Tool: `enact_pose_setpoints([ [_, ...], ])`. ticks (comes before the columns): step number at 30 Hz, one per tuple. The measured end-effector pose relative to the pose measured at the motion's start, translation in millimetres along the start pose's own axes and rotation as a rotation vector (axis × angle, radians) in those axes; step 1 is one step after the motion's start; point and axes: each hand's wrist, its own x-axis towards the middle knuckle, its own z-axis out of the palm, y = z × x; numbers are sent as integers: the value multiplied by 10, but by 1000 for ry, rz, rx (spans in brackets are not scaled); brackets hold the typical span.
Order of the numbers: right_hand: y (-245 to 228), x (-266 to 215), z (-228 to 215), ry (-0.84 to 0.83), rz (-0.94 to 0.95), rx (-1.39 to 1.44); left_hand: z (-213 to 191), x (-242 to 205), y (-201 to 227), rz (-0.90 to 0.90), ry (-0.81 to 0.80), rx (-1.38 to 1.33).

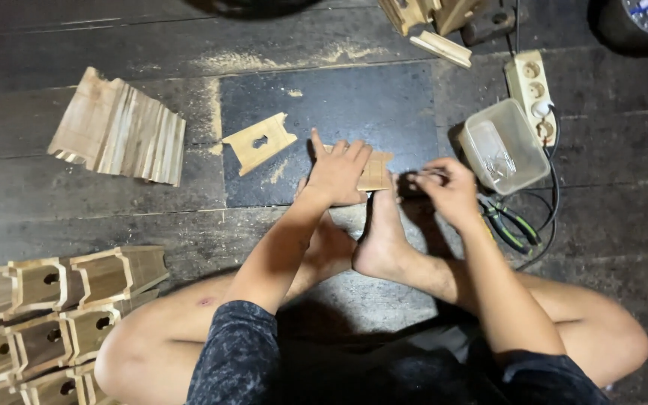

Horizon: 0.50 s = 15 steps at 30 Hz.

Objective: The person sits on the floor and assembles small wooden frames by hand. They pick up pre-cut wooden pieces, align them, insert nails, and use a hammer to secure the joints. The person repeats this process for multiple frames, stacking completed units nearby.

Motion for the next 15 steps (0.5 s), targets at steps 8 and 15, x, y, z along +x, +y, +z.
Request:
enact_pose_setpoints([
  [8, 77, -70, 539, -50, -30, -36, 74, -60, -3, -31, 109, 5],
  [15, 20, -129, 601, -32, -195, -199, 171, 2, 1, -50, 150, -37],
])
